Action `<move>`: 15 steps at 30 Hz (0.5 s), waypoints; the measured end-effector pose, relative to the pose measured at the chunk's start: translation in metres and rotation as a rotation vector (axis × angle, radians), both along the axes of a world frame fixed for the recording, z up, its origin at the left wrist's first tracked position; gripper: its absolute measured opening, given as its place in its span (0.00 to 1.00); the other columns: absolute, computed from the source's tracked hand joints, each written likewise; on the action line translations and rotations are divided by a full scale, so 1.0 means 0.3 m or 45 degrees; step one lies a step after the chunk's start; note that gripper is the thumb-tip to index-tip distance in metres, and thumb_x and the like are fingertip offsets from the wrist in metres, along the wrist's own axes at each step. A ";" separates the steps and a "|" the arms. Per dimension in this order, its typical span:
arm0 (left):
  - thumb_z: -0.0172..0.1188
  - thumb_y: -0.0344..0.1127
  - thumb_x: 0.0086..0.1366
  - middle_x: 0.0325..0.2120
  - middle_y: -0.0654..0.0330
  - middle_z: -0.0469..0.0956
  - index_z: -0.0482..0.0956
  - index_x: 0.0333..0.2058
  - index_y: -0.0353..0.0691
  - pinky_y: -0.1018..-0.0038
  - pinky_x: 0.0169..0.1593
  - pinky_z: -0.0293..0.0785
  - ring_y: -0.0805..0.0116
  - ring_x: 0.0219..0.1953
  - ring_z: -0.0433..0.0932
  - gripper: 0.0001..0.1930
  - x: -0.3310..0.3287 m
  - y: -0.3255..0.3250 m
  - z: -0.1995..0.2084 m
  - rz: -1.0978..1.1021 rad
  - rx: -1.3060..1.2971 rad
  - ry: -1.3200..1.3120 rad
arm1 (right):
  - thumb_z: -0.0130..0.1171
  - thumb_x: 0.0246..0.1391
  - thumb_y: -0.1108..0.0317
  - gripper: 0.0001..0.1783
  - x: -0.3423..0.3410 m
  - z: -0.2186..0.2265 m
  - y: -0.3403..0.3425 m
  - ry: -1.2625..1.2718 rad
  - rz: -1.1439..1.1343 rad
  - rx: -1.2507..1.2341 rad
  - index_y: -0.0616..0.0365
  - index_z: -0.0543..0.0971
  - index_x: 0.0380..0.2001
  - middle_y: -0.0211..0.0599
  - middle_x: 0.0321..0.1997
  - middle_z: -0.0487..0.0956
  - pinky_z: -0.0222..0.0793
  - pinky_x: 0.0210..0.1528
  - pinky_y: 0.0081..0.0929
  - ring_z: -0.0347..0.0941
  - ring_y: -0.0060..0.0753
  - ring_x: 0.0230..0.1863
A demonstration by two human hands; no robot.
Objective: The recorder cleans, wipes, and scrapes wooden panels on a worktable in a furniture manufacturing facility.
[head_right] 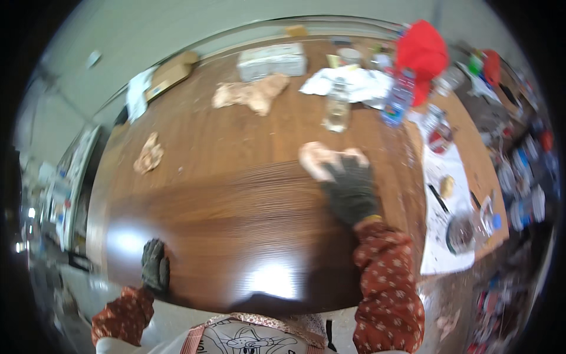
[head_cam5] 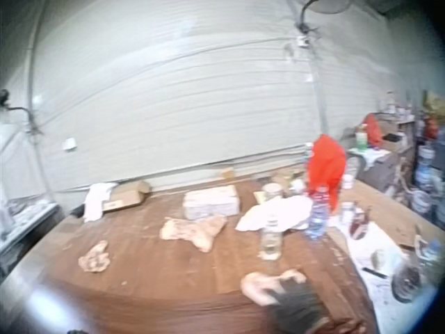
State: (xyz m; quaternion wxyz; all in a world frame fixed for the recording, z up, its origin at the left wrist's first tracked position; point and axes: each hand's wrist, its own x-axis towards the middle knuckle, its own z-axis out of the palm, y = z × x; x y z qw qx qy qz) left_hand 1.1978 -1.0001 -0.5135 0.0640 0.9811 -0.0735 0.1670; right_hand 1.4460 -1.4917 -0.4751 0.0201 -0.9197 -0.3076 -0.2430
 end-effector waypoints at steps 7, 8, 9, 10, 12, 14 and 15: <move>0.56 0.37 0.62 0.56 0.40 0.68 0.69 0.55 0.32 0.51 0.67 0.53 0.38 0.61 0.63 0.24 -0.023 -0.007 0.071 0.193 -0.065 0.093 | 0.49 0.59 0.56 0.26 0.064 -0.118 -0.013 0.069 -0.354 -0.098 0.47 0.68 0.60 0.44 0.60 0.67 0.54 0.63 0.51 0.59 0.55 0.62; 0.56 0.37 0.62 0.56 0.40 0.68 0.70 0.55 0.30 0.52 0.68 0.51 0.38 0.61 0.62 0.25 -0.032 -0.002 0.076 0.145 -0.104 0.099 | 0.48 0.60 0.56 0.26 0.060 -0.136 -0.017 0.137 -0.453 -0.059 0.48 0.67 0.61 0.46 0.62 0.66 0.52 0.65 0.51 0.58 0.57 0.63; 0.56 0.37 0.62 0.56 0.40 0.68 0.70 0.55 0.30 0.52 0.68 0.51 0.38 0.61 0.62 0.25 -0.055 0.008 0.081 0.197 -0.109 0.076 | 0.48 0.61 0.56 0.26 0.056 -0.159 -0.012 0.209 -0.548 -0.015 0.48 0.66 0.62 0.48 0.64 0.65 0.51 0.66 0.52 0.57 0.59 0.65; 0.58 0.38 0.60 0.56 0.40 0.68 0.70 0.54 0.31 0.51 0.67 0.52 0.38 0.61 0.63 0.25 -0.065 0.024 0.075 0.125 -0.125 0.138 | 0.48 0.61 0.56 0.26 0.052 -0.166 -0.005 0.182 -0.512 -0.028 0.48 0.66 0.62 0.48 0.64 0.65 0.51 0.66 0.52 0.57 0.59 0.65; 0.60 0.38 0.58 0.55 0.41 0.69 0.72 0.53 0.32 0.50 0.66 0.54 0.40 0.60 0.64 0.25 -0.122 0.093 0.072 0.034 -0.149 0.173 | 0.47 0.62 0.56 0.28 0.036 -0.167 0.028 0.273 -0.596 -0.039 0.49 0.64 0.64 0.49 0.66 0.63 0.48 0.68 0.53 0.56 0.62 0.65; 0.60 0.38 0.58 0.55 0.42 0.69 0.72 0.53 0.32 0.50 0.66 0.53 0.41 0.61 0.64 0.25 -0.258 0.209 0.061 0.166 -0.171 0.170 | 0.47 0.62 0.56 0.28 0.017 -0.204 0.123 0.250 -0.580 -0.050 0.50 0.64 0.64 0.48 0.66 0.64 0.47 0.69 0.53 0.56 0.62 0.65; 0.60 0.38 0.59 0.55 0.43 0.69 0.73 0.52 0.33 0.49 0.66 0.53 0.42 0.61 0.64 0.24 -0.321 0.279 0.039 0.289 -0.177 0.179 | 0.47 0.62 0.56 0.28 0.012 -0.209 0.162 0.239 -0.575 -0.045 0.50 0.64 0.64 0.48 0.66 0.64 0.46 0.69 0.53 0.56 0.63 0.65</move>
